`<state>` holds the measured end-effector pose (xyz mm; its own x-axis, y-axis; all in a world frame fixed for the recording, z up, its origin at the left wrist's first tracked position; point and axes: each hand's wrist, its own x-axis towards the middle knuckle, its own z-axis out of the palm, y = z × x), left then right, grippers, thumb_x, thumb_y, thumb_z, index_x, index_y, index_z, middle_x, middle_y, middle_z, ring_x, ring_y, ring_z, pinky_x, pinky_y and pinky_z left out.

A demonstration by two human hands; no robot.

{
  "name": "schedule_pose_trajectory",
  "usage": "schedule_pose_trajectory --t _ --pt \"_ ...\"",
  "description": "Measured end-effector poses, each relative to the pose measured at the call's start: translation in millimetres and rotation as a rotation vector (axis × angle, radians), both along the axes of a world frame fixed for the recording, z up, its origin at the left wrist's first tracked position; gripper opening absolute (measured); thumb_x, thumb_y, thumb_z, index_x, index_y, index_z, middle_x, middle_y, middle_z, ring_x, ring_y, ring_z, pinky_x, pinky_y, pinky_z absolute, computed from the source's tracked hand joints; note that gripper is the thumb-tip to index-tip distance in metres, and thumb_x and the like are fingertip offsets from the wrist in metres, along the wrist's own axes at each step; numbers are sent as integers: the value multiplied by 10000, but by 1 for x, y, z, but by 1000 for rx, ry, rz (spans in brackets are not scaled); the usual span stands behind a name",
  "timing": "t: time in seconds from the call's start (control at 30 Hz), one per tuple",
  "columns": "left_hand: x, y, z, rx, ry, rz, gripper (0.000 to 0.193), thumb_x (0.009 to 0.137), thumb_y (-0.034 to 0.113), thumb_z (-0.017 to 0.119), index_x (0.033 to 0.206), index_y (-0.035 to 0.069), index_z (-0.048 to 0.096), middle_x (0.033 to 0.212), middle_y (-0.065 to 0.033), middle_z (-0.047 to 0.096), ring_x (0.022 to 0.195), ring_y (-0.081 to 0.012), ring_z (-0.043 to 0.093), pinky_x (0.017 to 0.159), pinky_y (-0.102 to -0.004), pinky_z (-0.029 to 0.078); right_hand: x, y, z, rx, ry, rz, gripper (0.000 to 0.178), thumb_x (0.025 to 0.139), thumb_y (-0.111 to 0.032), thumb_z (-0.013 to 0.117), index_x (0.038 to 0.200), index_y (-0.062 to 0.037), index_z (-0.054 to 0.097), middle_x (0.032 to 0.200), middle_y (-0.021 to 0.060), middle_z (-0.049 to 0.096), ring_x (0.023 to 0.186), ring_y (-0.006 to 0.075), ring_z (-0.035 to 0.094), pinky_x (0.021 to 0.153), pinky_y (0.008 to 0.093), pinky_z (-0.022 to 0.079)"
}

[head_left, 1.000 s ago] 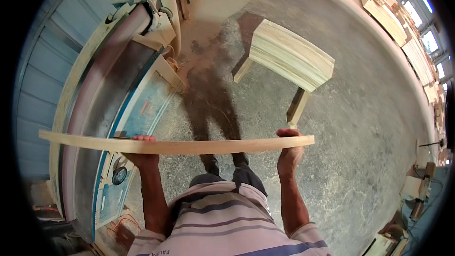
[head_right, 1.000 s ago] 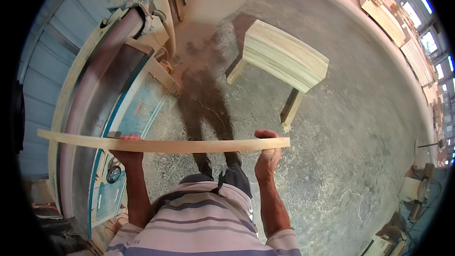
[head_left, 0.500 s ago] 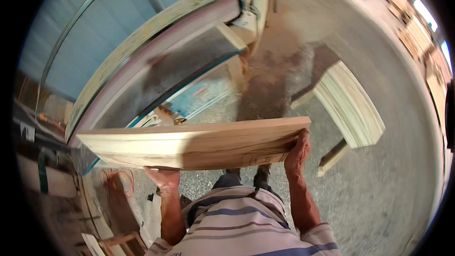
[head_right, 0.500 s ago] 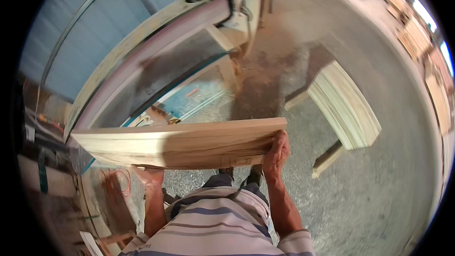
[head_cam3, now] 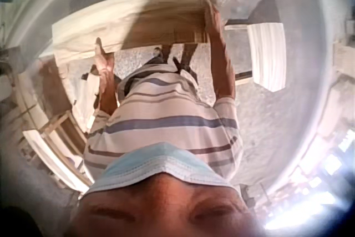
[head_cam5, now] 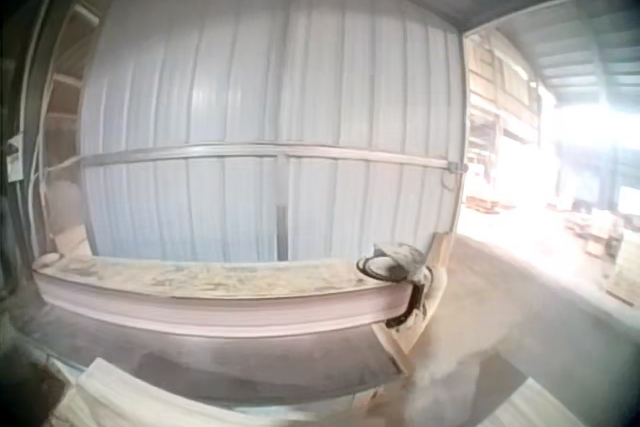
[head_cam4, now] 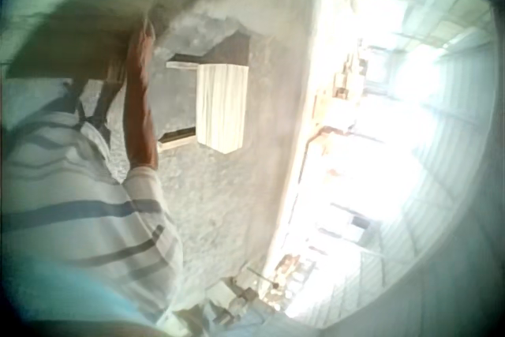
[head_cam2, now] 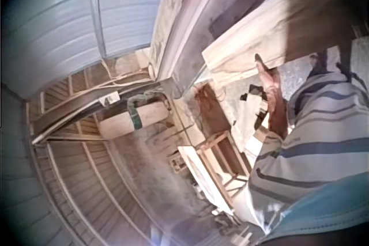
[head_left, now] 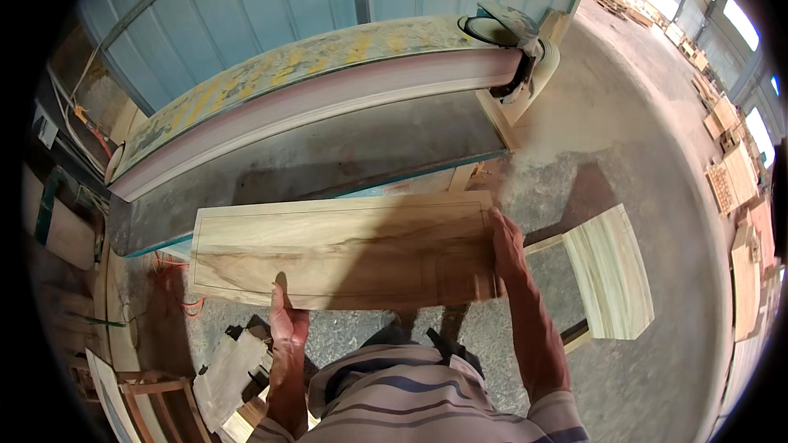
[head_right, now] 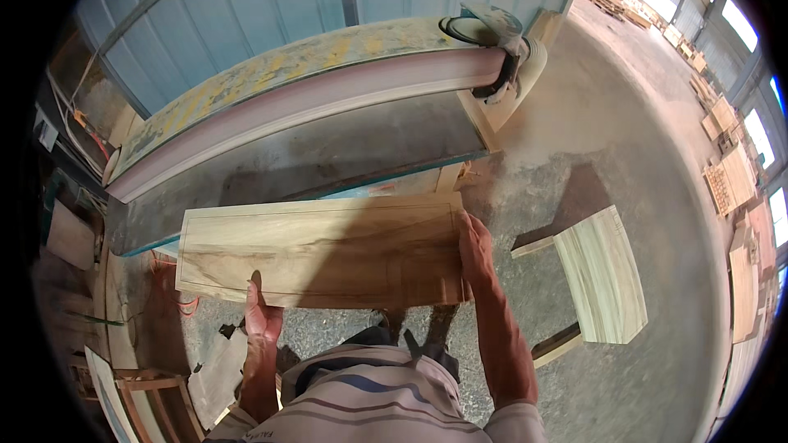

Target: The person uses a belt sander to smooth the edges and surfaces of rectangular wooden panels. They handle the wood by hand, feeding it through the machine and flipping it to sand different sides. The person stacks the finished pieces on a nearby wooden stand.

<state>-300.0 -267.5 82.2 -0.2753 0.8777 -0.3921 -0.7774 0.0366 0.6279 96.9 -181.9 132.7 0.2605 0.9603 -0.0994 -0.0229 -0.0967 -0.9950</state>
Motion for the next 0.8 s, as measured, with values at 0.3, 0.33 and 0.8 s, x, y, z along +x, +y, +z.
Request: schedule_pose_trajectory --t 0.3,0.33,0.8 --pt "-26 66 -21 84 -45 14 473 906 343 539 1297 87 469 1297 -40 513 1179 -200 485 996 -396 410 -34 43 2 14 -497 30 290 884 -265 520 1004 -11 590 886 69 586 785 150 515 733 279 420" --pt "-27 73 -27 95 -46 17 468 910 342 532 1298 89 469 1304 -40 507 1183 -199 481 999 -395 406 -41 40 2 16 -462 -12 256 869 -245 530 961 -14 590 864 85 573 742 177 514 705 283 418" --pt "-9 155 -56 -112 3 -45 473 844 444 603 1194 134 533 1096 -13 611 998 -176 580 822 -331 501 -43 113 -59 54 -441 -257 338 852 -244 574 1051 30 578 898 113 623 817 185 587 763 302 458"
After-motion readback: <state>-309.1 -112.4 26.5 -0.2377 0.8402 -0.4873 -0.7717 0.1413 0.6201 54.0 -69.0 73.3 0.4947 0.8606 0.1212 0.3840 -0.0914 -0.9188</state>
